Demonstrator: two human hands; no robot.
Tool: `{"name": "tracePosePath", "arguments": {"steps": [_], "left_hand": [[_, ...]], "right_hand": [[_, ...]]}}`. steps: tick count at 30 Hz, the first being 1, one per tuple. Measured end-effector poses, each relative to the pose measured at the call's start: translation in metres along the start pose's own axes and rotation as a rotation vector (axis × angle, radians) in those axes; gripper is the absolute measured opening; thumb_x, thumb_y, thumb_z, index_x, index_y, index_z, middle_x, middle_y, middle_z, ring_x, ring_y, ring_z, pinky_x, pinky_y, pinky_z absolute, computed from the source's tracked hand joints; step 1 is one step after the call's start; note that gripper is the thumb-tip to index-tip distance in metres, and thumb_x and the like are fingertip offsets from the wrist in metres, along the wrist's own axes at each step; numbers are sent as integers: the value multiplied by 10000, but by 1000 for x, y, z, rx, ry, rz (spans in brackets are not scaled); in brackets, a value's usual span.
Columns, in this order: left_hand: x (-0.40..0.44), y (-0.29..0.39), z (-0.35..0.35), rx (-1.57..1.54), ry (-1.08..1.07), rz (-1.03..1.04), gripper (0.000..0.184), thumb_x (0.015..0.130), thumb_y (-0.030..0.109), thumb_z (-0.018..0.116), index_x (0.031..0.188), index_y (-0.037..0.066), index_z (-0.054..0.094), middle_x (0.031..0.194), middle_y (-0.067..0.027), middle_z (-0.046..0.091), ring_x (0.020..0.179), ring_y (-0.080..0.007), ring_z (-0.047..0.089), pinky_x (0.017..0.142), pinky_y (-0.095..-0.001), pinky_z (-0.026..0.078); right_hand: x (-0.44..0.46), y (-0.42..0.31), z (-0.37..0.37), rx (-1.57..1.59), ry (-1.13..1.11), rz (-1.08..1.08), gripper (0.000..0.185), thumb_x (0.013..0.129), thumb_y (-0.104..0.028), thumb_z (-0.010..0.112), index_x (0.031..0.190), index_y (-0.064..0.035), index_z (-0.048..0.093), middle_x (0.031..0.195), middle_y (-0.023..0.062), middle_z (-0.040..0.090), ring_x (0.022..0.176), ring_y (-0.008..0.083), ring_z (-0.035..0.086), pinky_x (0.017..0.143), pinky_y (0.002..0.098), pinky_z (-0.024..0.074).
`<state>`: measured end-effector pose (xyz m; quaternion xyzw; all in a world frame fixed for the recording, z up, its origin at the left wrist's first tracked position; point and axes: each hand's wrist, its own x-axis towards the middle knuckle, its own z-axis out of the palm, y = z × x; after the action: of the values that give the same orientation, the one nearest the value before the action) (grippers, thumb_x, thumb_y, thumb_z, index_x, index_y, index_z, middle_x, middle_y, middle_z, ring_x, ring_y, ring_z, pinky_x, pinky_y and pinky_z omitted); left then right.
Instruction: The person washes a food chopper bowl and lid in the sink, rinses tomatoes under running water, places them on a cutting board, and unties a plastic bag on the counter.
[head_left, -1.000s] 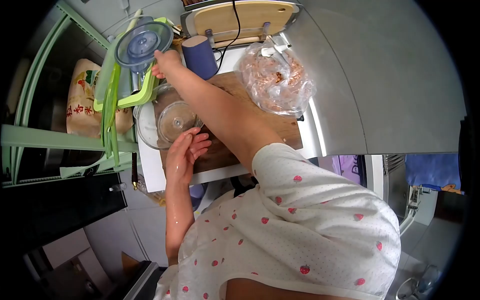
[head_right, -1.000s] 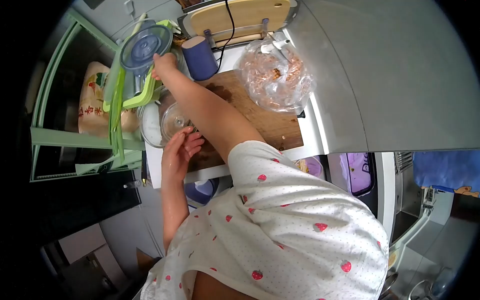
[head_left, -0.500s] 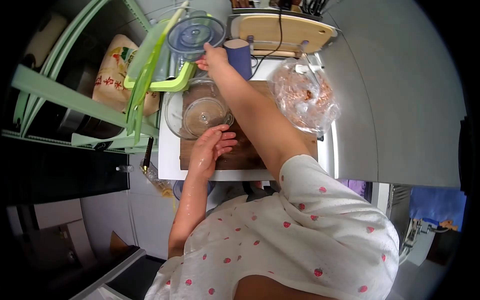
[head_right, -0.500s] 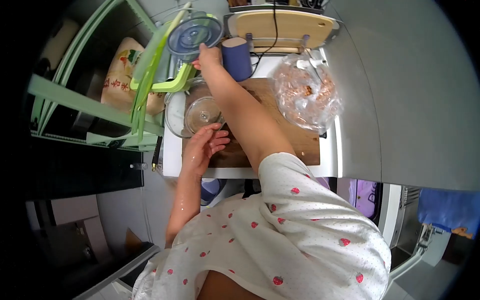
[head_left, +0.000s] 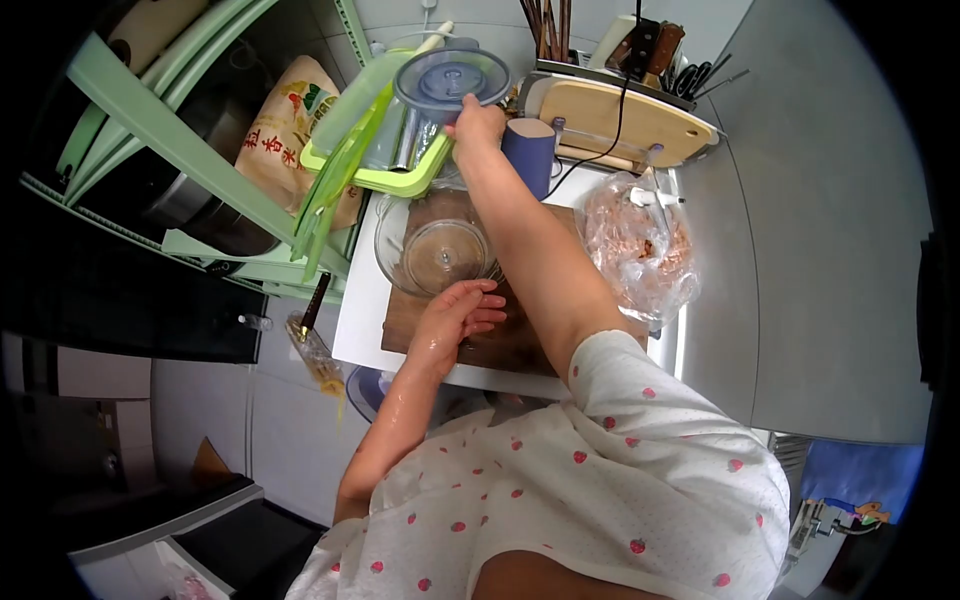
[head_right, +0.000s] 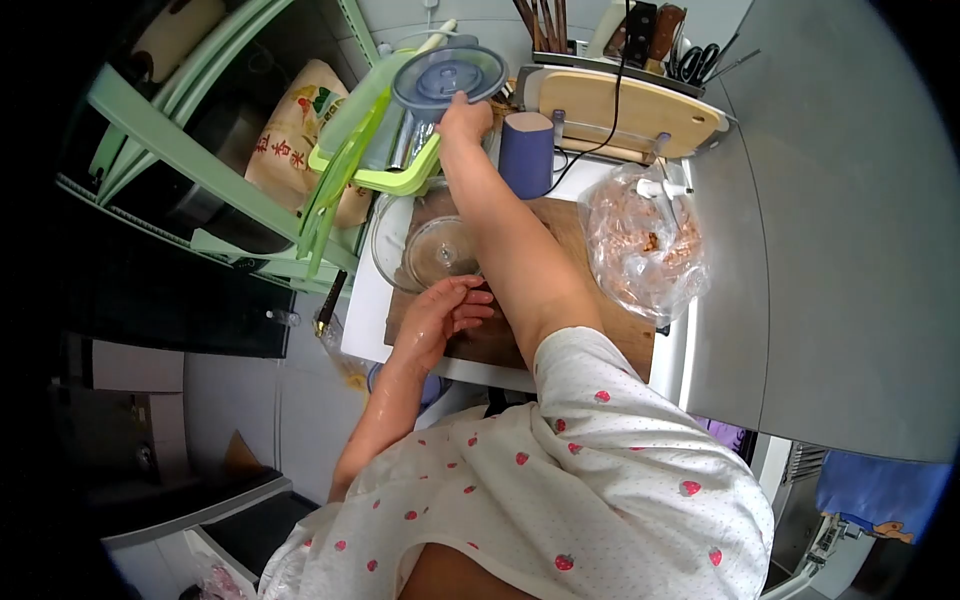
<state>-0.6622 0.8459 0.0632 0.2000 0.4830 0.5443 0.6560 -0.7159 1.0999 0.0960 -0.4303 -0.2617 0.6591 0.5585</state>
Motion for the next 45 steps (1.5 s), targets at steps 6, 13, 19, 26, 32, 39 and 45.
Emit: {"name": "tracePosePath", "arguments": {"steps": [6,13,19,26,32,39,45], "left_hand": [[1,-1,-2,-9,6,4,254,901,197,446,1103,58,515,986,-111,601,853,-192,596,747,-294,442],[5,0,-1,-2,-8,5,257,901,201,446,1107,66,517,984,-111,604,859,-188,592,748,-292,440],[7,-1,0,1,-5,5,261,900,209,448,1108,68,518,984,-107,606,857,-184,595,747,-290,444],[5,-3,1,1,2,8,263,900,215,446,1107,68,511,985,-104,603,854,-183,597,745,-285,446],[2,-2,2,1,27,3,262,896,206,451,1098,51,511,987,-106,602,855,-186,593,745,-281,439],[4,-7,4,25,20,37,248,892,208,463,1047,36,551,965,-105,611,850,-192,598,737,-287,449],[7,-23,-1,25,30,71,281,919,252,418,1012,25,555,949,-93,616,821,-167,600,708,-254,454]], "right_hand": [[-10,-30,-21,-642,135,-481,323,805,-212,538,944,80,525,887,269,581,854,419,548,761,440,420],[-2,-35,-30,-746,123,-597,270,808,-201,544,878,60,535,863,254,591,842,414,557,754,450,420],[5,-12,-25,-700,-93,-455,277,812,-207,552,830,70,567,855,258,599,850,417,559,764,443,423],[3,-20,-25,-664,-347,35,415,892,-313,457,828,81,571,624,129,612,464,185,585,402,278,467],[-2,-20,-39,-600,-409,19,438,891,-332,452,862,90,565,657,137,618,513,193,600,414,281,468],[-40,-22,-63,-950,-589,-392,278,806,-236,526,810,29,609,751,177,626,670,293,619,621,367,489],[-132,-11,-95,-1371,-853,-485,262,791,-230,539,981,-61,602,972,169,598,913,329,563,793,410,433]]}}
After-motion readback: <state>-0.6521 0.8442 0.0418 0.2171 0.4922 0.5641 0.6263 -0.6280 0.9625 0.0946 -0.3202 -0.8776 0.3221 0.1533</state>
